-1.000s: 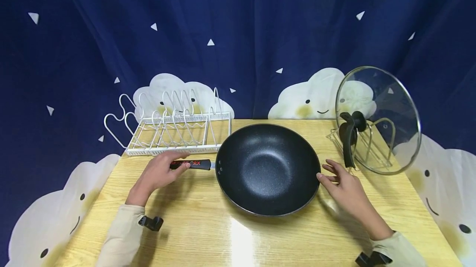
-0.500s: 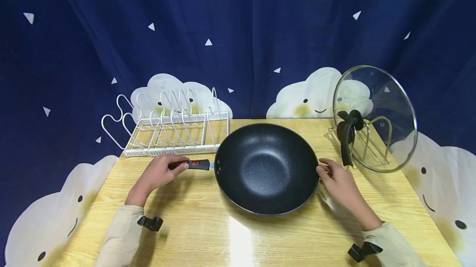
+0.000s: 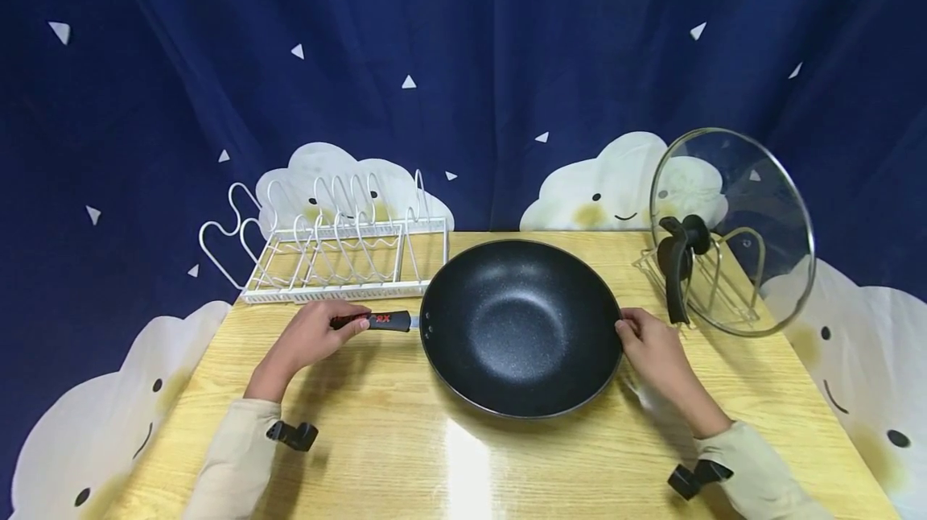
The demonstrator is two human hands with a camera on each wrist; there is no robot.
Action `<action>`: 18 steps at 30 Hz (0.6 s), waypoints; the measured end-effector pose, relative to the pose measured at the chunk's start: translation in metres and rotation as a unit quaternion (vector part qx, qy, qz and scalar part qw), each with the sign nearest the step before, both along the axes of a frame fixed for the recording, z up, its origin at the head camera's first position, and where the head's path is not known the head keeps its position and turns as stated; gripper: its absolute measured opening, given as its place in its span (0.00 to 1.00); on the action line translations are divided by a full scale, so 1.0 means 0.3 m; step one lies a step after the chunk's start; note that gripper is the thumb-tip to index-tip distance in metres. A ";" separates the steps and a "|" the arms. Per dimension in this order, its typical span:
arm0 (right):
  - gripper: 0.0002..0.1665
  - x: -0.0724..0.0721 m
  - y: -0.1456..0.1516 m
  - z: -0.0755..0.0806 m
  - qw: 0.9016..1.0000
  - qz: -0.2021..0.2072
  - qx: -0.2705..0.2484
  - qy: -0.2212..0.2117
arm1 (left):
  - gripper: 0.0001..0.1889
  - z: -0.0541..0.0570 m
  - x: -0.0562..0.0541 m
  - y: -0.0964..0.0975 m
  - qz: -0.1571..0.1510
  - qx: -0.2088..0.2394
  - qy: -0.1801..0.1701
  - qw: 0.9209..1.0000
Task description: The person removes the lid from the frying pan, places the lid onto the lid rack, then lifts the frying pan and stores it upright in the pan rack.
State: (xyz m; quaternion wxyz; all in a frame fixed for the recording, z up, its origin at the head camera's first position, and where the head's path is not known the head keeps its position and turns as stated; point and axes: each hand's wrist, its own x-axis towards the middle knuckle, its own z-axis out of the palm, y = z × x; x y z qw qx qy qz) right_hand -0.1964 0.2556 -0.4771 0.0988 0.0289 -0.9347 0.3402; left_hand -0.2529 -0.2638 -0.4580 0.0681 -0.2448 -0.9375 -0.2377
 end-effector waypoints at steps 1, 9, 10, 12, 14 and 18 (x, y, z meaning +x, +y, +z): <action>0.20 -0.002 0.000 -0.001 1.000 -0.002 -0.001 0.000 | 0.11 0.001 0.003 0.001 0.000 0.000 -0.001 1.000; 0.21 -0.038 0.002 0.000 1.000 -0.005 0.005 -0.017 | 0.11 0.006 0.020 0.015 0.000 0.007 -0.013 1.000; 0.21 -0.044 0.001 0.001 1.000 -0.006 0.006 -0.019 | 0.11 0.007 0.023 0.018 0.000 0.008 -0.014 1.000; 0.21 -0.055 0.000 0.003 1.000 -0.011 0.009 -0.024 | 0.11 0.009 0.029 0.023 0.001 0.008 -0.016 1.000; 0.20 -0.066 -0.002 0.007 0.999 -0.018 0.011 -0.030 | 0.11 0.011 0.037 0.029 0.007 0.005 -0.024 1.000; 0.20 -0.093 -0.004 0.014 0.999 -0.021 0.013 -0.035 | 0.11 0.017 0.054 0.039 0.020 0.010 -0.049 0.999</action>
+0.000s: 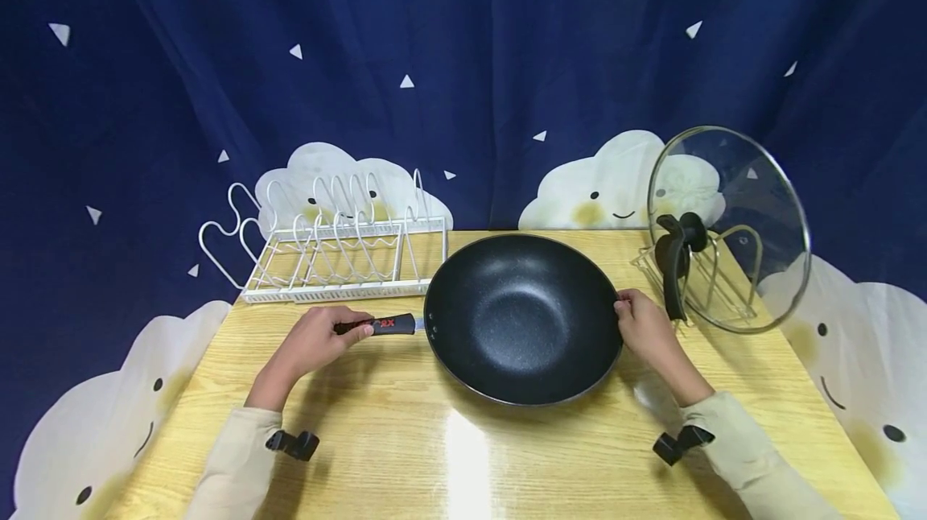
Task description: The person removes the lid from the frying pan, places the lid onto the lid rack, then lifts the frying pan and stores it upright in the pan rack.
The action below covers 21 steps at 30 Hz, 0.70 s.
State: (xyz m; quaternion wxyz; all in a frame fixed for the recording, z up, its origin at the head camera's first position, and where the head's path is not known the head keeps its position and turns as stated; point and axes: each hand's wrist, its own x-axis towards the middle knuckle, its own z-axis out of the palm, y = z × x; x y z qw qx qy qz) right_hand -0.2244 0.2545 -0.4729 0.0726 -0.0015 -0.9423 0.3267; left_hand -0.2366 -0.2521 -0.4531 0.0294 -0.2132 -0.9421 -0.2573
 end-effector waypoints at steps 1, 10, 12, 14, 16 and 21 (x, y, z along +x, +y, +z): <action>0.20 -0.008 0.000 0.001 1.000 0.000 -0.002 -0.002 | 0.11 0.000 0.004 0.001 0.001 0.002 -0.005 1.000; 0.21 -0.081 0.000 0.014 0.999 -0.009 -0.023 -0.037 | 0.14 0.008 0.041 0.017 0.002 0.030 -0.043 0.999; 0.21 -0.094 0.001 0.016 0.999 -0.012 -0.025 -0.047 | 0.14 0.010 0.047 0.020 0.002 0.029 -0.047 0.998; 0.21 -0.107 -0.001 0.019 0.998 -0.018 -0.027 -0.054 | 0.15 0.012 0.052 0.022 -0.001 0.028 -0.050 0.998; 0.21 -0.121 -0.002 0.020 0.998 -0.024 -0.026 -0.055 | 0.15 0.012 0.056 0.025 -0.001 0.027 -0.051 0.998; 0.20 -0.150 -0.001 0.031 0.997 -0.030 -0.027 -0.058 | 0.14 0.013 0.064 0.032 -0.006 0.035 -0.057 0.998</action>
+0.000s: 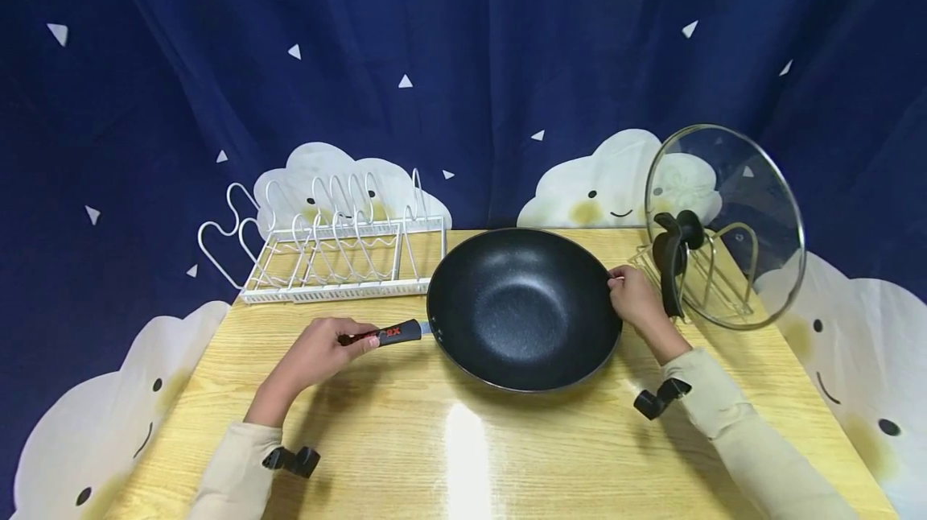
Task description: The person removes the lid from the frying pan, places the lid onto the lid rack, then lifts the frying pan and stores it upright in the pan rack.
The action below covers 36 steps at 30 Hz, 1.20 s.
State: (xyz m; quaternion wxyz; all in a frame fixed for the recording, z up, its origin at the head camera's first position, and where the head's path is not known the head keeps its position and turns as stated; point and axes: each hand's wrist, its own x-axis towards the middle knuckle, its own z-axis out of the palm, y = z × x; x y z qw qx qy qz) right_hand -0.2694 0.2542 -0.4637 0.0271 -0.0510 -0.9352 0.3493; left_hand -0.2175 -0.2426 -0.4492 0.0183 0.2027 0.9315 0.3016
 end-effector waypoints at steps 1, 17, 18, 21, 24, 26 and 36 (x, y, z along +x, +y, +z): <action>0.21 -0.007 0.000 0.002 1.000 -0.001 -0.004 -0.003 | 0.14 -0.001 0.001 0.000 -0.002 0.002 -0.001 1.000; 0.24 -0.105 -0.039 0.030 0.996 -0.039 -0.053 -0.052 | 0.19 -0.012 0.045 0.027 0.026 0.045 -0.060 0.997; 0.24 -0.113 -0.040 0.030 0.996 -0.039 -0.059 -0.051 | 0.19 -0.012 0.048 0.029 0.027 0.052 -0.069 0.996; 0.23 -0.135 -0.041 0.029 0.994 -0.047 -0.081 -0.050 | 0.20 -0.008 0.053 0.036 0.024 0.074 -0.098 0.992; 0.23 -0.159 -0.035 0.028 0.993 -0.051 -0.092 -0.051 | 0.20 -0.008 0.055 0.042 0.023 0.081 -0.114 0.990; 0.22 -0.171 -0.032 0.029 0.993 -0.050 -0.093 -0.052 | 0.20 -0.010 0.058 0.046 0.023 0.082 -0.118 0.989; 0.21 -0.212 -0.022 0.037 0.992 -0.054 -0.088 -0.066 | 0.19 -0.020 0.077 0.078 0.036 0.099 -0.133 0.985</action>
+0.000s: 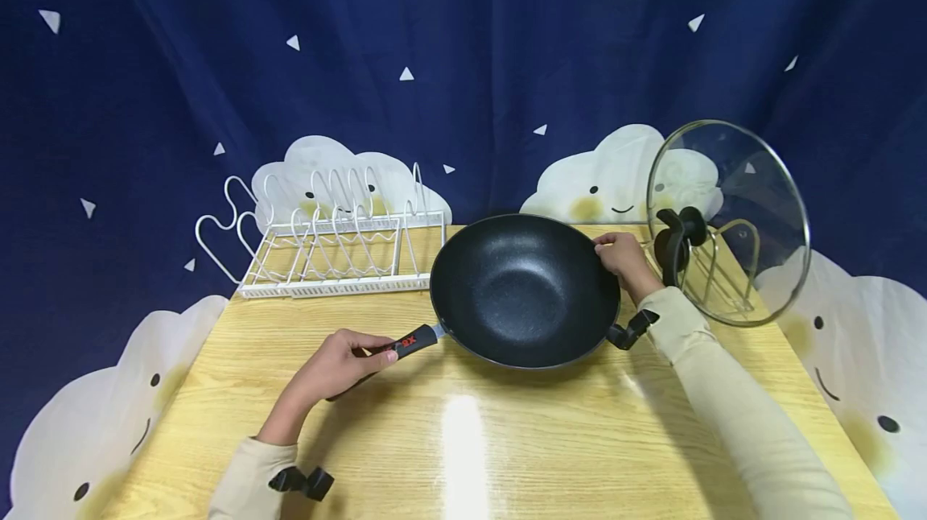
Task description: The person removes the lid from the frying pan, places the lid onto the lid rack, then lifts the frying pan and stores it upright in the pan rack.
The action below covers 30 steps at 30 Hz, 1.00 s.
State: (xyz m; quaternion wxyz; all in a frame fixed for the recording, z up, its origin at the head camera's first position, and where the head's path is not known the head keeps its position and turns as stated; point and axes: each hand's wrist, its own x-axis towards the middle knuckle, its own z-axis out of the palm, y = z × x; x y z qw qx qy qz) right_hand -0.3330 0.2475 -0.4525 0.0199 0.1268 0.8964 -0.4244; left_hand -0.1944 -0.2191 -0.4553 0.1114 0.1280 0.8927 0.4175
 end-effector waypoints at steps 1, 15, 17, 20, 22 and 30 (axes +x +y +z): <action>0.21 -0.007 -0.001 0.000 1.000 0.002 0.006 0.003 | 0.19 -0.003 0.001 0.003 0.004 0.002 -0.002 1.000; 0.20 -0.107 0.019 -0.005 0.996 0.079 0.020 0.030 | 0.21 -0.028 0.043 0.073 0.044 0.074 -0.074 0.994; 0.20 -0.120 0.019 -0.001 0.995 0.090 0.027 0.037 | 0.21 -0.035 0.048 0.085 0.051 0.086 -0.083 0.992; 0.20 -0.145 0.020 0.001 0.993 0.107 0.031 0.049 | 0.22 -0.044 0.056 0.104 0.057 0.106 -0.095 0.988; 0.20 -0.163 0.021 0.002 0.991 0.121 0.029 0.051 | 0.22 -0.049 0.062 0.118 0.058 0.120 -0.103 0.986; 0.21 -0.230 0.032 -0.006 0.986 0.158 0.031 0.037 | 0.21 -0.065 0.084 0.171 0.052 0.154 -0.126 0.979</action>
